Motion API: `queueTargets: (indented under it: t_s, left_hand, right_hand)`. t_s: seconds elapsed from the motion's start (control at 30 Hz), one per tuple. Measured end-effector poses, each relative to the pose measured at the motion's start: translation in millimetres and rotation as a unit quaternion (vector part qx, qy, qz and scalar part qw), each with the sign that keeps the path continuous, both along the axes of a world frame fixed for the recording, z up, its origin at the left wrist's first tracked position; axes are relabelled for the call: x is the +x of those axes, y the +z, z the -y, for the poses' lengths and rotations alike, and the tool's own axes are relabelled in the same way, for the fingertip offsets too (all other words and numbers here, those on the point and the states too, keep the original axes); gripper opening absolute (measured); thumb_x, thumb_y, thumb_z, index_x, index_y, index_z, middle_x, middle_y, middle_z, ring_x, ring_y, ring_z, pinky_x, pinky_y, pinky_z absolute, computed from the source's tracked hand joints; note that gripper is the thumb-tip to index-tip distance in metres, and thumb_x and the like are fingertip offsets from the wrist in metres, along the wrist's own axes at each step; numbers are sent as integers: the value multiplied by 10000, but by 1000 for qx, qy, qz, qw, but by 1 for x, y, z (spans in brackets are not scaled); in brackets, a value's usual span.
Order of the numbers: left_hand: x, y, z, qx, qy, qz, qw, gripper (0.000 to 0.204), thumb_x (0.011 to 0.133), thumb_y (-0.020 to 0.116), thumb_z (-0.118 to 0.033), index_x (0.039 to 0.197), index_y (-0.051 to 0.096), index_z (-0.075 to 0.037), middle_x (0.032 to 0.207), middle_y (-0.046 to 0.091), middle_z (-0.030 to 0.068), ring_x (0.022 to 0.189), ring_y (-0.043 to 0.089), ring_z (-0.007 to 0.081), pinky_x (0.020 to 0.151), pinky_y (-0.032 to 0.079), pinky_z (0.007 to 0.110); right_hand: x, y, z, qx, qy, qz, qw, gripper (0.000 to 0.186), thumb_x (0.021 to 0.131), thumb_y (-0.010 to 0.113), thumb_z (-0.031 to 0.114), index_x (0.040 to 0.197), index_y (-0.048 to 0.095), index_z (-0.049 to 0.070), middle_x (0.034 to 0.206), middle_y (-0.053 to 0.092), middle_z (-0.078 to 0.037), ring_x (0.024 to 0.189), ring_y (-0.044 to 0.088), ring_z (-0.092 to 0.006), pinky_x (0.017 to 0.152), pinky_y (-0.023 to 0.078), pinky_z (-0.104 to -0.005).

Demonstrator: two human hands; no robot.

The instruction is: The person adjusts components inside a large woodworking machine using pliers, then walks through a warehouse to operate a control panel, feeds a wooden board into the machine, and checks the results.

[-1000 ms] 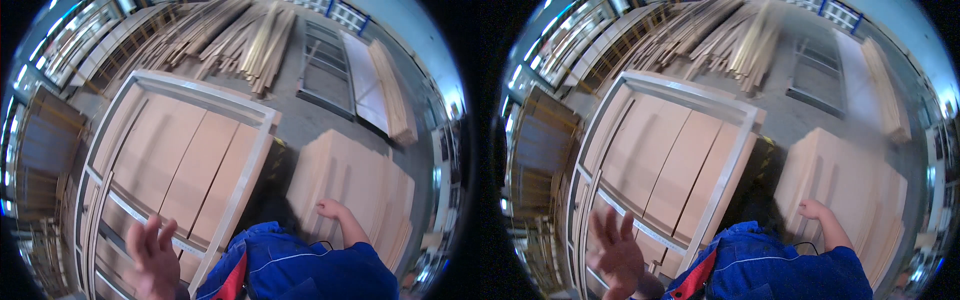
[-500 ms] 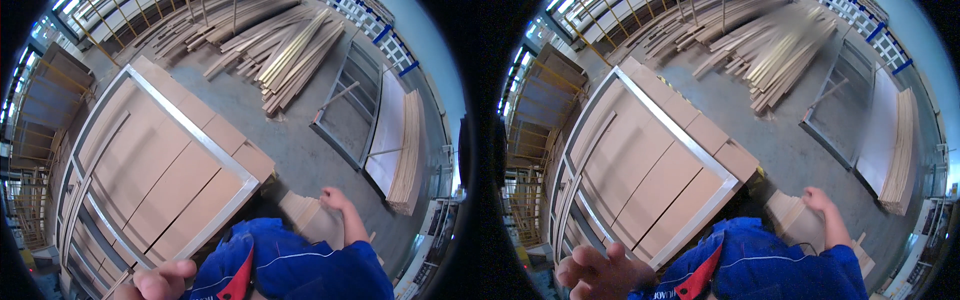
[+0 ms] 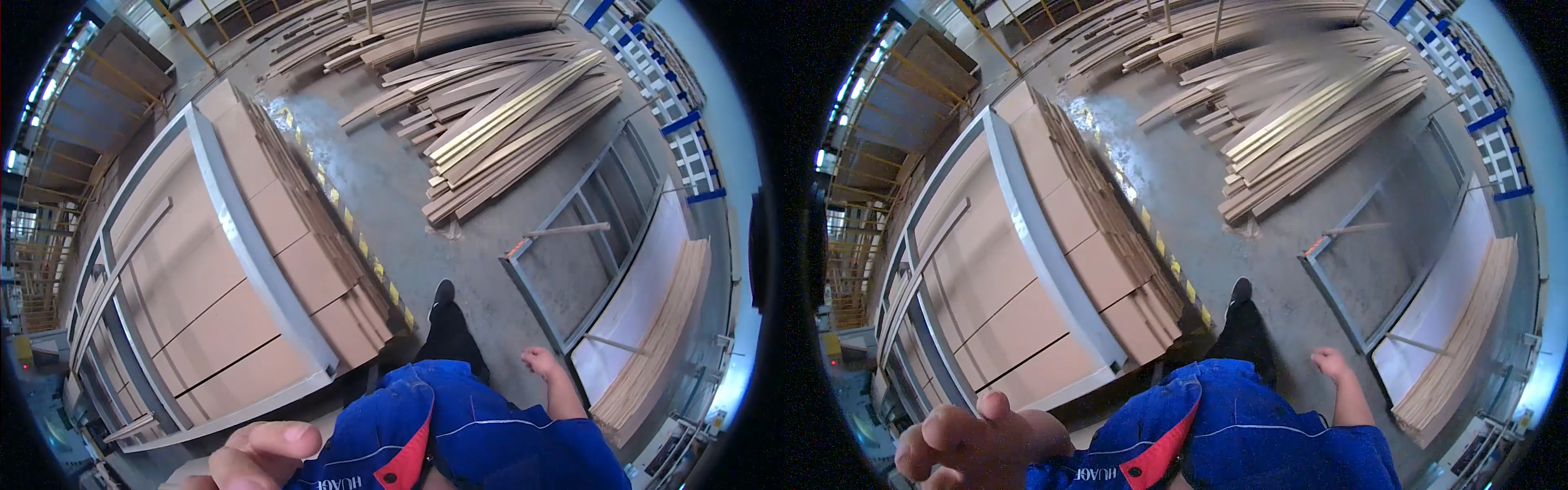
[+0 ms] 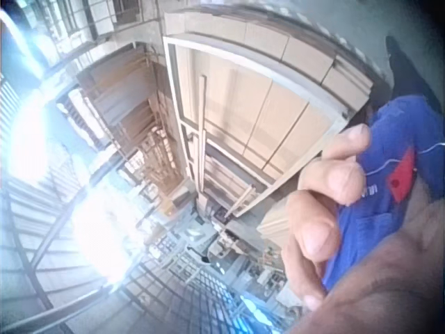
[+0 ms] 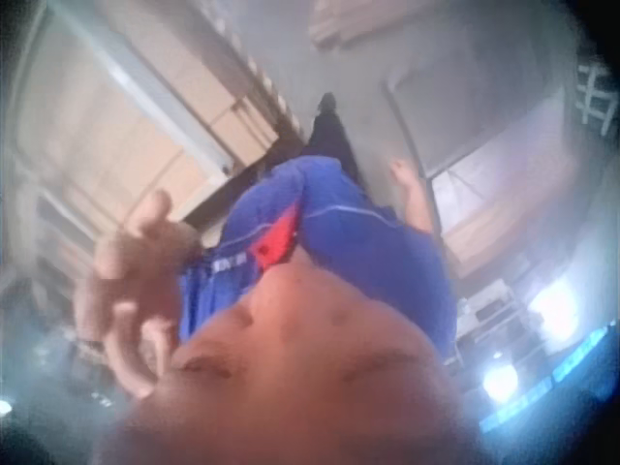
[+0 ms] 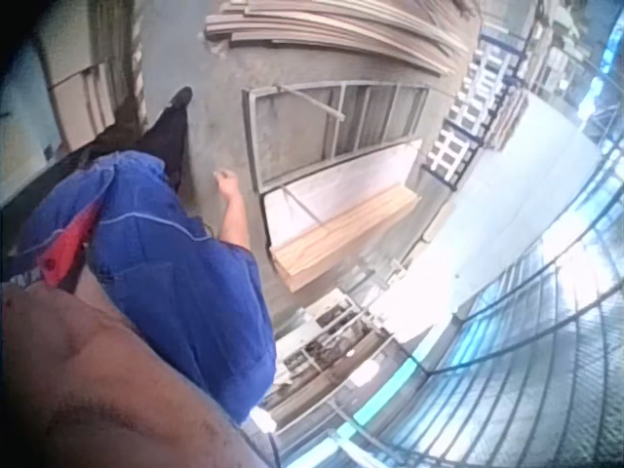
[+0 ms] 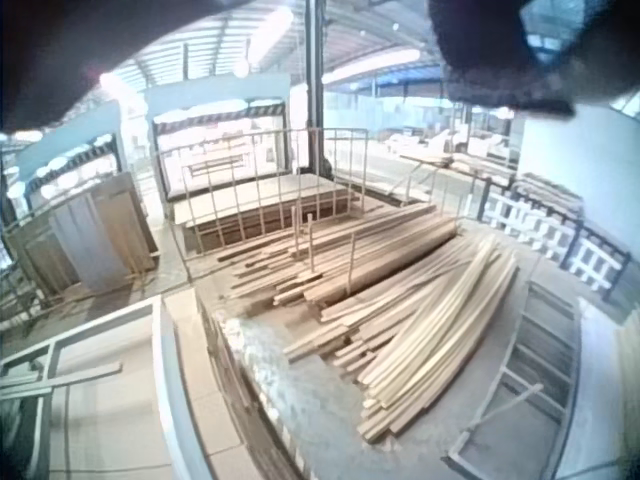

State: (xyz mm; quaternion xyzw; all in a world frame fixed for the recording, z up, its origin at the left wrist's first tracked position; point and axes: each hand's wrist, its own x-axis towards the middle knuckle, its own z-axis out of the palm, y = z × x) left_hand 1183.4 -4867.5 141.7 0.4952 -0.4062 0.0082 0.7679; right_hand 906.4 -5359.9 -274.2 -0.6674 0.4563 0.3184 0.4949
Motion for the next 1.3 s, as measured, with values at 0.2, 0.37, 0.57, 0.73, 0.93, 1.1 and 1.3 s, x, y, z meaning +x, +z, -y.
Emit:
queueTargets:
  t_s: [0.2, 0.37, 0.57, 0.73, 0.93, 1.1, 1.3]
  left_hand:
    - [29, 7, 96, 19, 192, 7, 981, 468, 960, 567, -143, 1389, 522, -325, 1600, 287, 16, 1471, 272, 330, 1122, 257, 714]
    - [74, -16, 74, 70, 142, -32, 987, 375, 933, 631, -180, 1299, 562, -145, 1552, 345, 124, 1423, 362, 347, 1158, 300, 576]
    - [159, -113, 18, 128, 293, -110, 941, 594, 890, 695, -298, 1385, 482, -45, 1505, 386, 216, 1413, 374, 349, 1149, 318, 505]
    - [259, -216, -57, 396, 505, -299, 707, 693, 857, 730, -346, 1424, 463, -48, 1518, 350, 251, 1422, 340, 381, 1157, 313, 454]
    - [366, -262, -120, 389, 559, -362, 636, 653, 868, 735, -315, 1419, 470, -87, 1523, 332, 217, 1364, 414, 343, 1054, 435, 428]
    - [464, -233, -155, 395, 586, -360, 609, 663, 860, 739, -313, 1415, 466, -73, 1518, 337, 208, 1336, 433, 335, 1036, 442, 424]
    - [574, -259, -202, 351, 623, -380, 587, 659, 845, 751, -263, 1407, 470, -63, 1502, 371, 162, 1298, 478, 306, 1036, 447, 422]
  right_hand:
    - [67, 20, 124, -82, 45, -69, 993, 116, 866, 663, 152, 871, 686, 39, 717, 614, -38, 575, 550, -127, 495, 434, -300]
    - [248, 17, 133, -108, 119, 73, 984, 213, 881, 663, 168, 1011, 695, 2, 770, 636, -52, 637, 571, -134, 573, 480, -277]
    - [437, -3, 83, -88, 255, 244, 931, 193, 900, 636, 124, 1036, 678, -6, 740, 596, -30, 613, 536, -92, 536, 432, -263]
    - [532, -56, 89, 119, 187, 195, 955, 191, 928, 538, 163, 745, 517, 110, 558, 457, -6, 463, 441, -124, 401, 329, -284]
    - [721, -48, 37, 6, 181, 94, 979, 184, 926, 536, 164, 752, 518, 109, 559, 457, -9, 457, 439, -127, 395, 328, -287]
    - [863, -62, 6, 22, 205, 97, 974, 178, 925, 534, 165, 757, 519, 108, 560, 456, -10, 453, 438, -129, 390, 328, -289]
    - [998, -54, -7, 8, 232, 93, 968, 170, 923, 532, 167, 764, 520, 107, 561, 456, -12, 447, 437, -132, 384, 327, -291]
